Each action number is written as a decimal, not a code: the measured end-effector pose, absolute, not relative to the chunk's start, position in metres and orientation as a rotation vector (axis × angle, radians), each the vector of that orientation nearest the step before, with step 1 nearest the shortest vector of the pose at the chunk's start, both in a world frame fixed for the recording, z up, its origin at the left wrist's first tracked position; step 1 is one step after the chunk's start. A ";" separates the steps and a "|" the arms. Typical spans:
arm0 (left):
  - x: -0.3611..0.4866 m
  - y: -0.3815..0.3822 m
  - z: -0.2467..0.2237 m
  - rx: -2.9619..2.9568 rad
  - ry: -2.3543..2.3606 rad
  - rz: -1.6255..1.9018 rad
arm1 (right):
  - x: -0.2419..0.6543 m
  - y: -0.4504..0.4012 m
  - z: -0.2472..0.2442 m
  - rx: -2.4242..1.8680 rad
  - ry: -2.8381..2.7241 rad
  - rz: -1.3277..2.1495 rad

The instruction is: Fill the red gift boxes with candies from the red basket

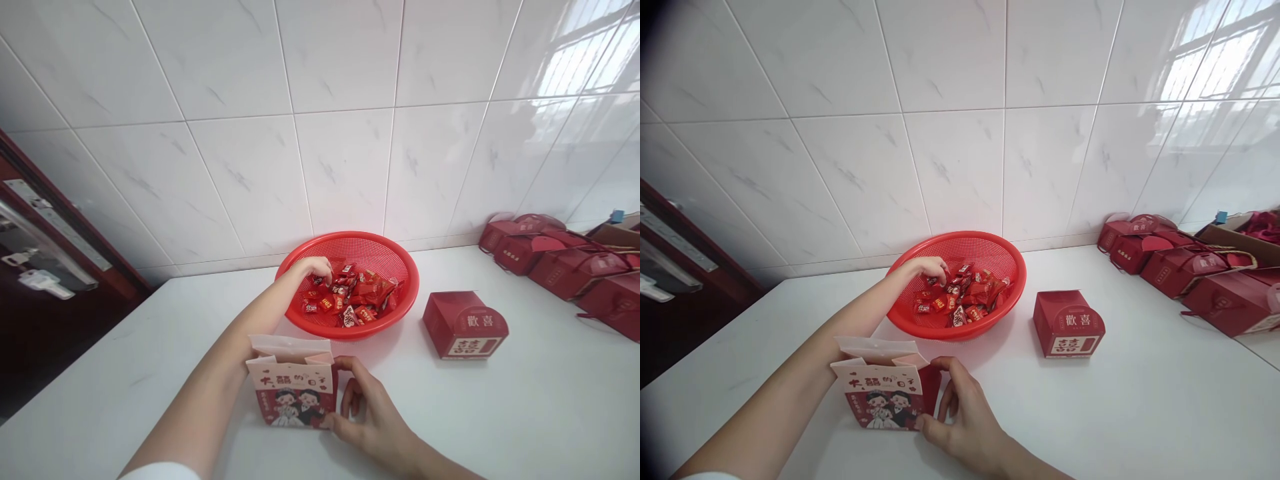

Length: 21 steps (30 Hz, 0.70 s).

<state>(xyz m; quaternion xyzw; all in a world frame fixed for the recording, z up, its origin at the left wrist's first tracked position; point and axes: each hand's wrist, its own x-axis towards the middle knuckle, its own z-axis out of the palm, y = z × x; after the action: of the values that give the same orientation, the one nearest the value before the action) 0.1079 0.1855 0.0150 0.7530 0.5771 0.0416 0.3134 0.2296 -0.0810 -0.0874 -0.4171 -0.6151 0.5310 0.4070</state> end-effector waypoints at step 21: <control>0.099 0.171 0.025 1.749 1.104 0.101 | 0.230 -0.080 -0.090 -1.032 -1.549 1.355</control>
<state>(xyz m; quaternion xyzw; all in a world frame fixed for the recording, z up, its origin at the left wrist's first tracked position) 0.0994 0.1711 0.0250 0.7265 0.4583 0.0421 0.5102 0.2299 -0.0801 -0.0900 -0.4094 -0.6143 0.5376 0.4074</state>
